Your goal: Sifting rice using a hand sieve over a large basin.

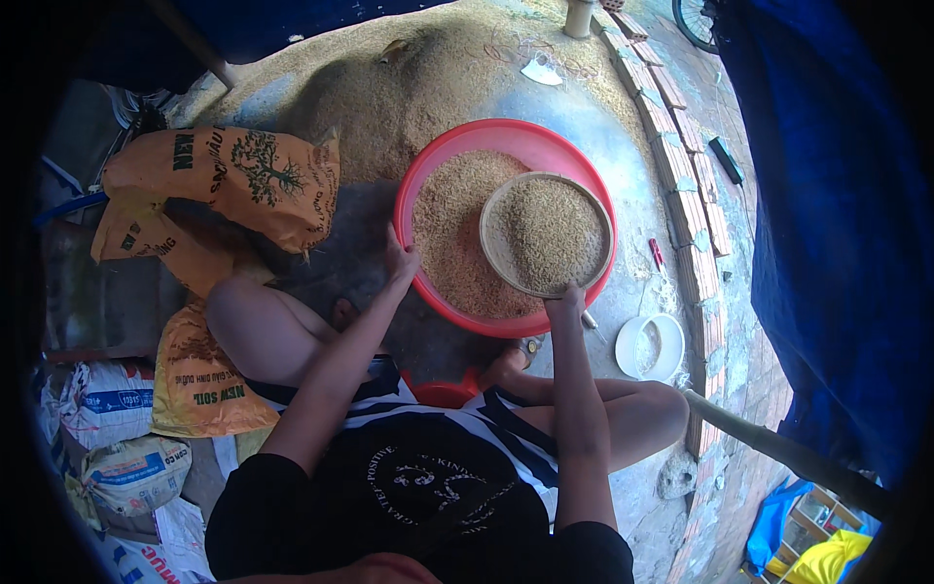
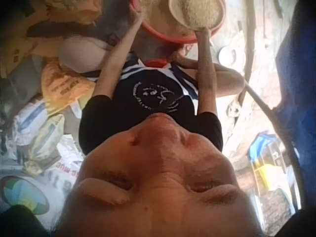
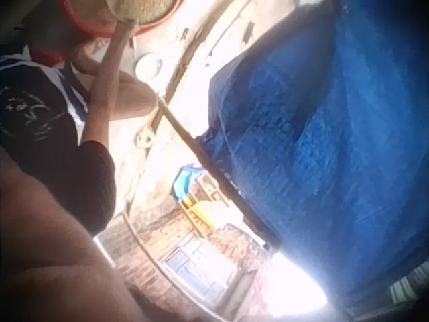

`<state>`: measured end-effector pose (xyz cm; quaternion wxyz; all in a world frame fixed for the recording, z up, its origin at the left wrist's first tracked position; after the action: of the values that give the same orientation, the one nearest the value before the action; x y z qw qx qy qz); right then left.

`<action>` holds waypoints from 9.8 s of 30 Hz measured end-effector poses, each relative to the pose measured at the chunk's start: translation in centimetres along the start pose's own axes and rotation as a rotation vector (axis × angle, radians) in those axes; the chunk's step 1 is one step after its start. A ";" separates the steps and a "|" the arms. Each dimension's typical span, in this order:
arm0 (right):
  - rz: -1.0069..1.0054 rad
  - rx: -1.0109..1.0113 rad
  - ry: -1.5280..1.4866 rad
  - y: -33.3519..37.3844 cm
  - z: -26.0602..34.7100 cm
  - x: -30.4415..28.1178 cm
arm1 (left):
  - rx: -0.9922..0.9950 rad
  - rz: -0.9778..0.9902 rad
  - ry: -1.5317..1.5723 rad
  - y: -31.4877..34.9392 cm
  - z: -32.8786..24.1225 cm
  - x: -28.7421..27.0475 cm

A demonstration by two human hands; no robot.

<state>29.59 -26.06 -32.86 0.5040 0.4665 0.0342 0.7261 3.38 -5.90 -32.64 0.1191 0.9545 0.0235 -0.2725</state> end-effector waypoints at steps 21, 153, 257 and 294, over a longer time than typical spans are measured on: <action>0.112 0.344 0.086 2.3 -9.4 7.3 | 0.019 -0.321 -0.253 -9.7 -0.3 -13.4; 0.608 -0.823 1.647 7.4 -3.5 16.1 | 0.100 -0.040 0.376 -2.4 -4.3 -10.4; 0.581 -0.925 1.210 11.0 -2.6 19.6 | 0.192 -0.065 0.738 -1.8 -11.3 -14.6; 0.610 -0.855 1.458 7.4 -3.2 17.6 | 0.212 -0.222 0.394 -0.7 -7.6 -12.4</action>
<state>21.14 -14.92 -19.47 0.2729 -0.3489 -0.0528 0.8950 -3.32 -3.15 -19.98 -0.0192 0.9879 0.1220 -0.0937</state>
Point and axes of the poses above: each hand's wrist, its own y-axis away from the middle knuckle, its own x-axis out of the palm, z = x × y, the point moved 4 cm from there along -y, towards the middle knuckle, and after that the axes turned 14 degrees about -x, right-handed, at the moved point
